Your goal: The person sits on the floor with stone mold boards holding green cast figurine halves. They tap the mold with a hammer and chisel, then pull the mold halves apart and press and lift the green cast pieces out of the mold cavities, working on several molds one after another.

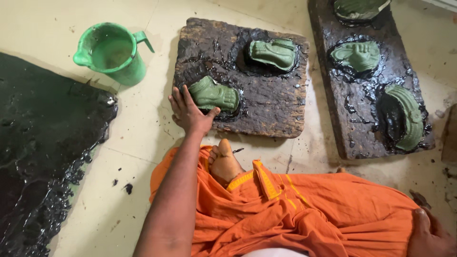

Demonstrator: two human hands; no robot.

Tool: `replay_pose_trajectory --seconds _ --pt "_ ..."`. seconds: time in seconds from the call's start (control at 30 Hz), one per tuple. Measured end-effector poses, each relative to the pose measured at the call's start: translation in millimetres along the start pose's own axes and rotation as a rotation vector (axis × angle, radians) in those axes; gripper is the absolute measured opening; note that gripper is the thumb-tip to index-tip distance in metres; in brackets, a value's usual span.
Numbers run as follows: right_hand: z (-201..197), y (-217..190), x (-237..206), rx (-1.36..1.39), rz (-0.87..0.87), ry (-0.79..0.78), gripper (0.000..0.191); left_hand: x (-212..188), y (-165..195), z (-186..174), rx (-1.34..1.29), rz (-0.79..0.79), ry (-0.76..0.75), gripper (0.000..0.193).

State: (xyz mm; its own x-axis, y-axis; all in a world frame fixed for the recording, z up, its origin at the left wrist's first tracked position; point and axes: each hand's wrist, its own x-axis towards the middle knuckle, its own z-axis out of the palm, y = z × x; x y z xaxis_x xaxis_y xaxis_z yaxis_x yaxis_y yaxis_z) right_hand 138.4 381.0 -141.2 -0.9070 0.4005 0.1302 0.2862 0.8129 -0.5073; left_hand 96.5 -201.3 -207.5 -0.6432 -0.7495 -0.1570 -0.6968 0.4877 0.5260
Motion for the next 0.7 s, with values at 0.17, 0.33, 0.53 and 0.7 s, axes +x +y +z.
replay_pose_trajectory --seconds 0.17,0.33,0.53,0.7 --pt "11 4 8 -0.001 -0.019 0.037 0.027 2 10 1 0.040 -0.049 -0.050 0.134" --pt "13 7 11 0.066 -0.030 0.031 0.023 0 3 -5 0.080 0.048 -0.027 0.136" --pt "6 8 4 0.243 -0.059 0.012 0.022 -4 -3 -12 0.117 0.143 -0.105 0.151" --pt "5 5 3 0.236 -0.065 0.000 0.020 -8 2 -7 0.168 0.131 -0.023 0.145"
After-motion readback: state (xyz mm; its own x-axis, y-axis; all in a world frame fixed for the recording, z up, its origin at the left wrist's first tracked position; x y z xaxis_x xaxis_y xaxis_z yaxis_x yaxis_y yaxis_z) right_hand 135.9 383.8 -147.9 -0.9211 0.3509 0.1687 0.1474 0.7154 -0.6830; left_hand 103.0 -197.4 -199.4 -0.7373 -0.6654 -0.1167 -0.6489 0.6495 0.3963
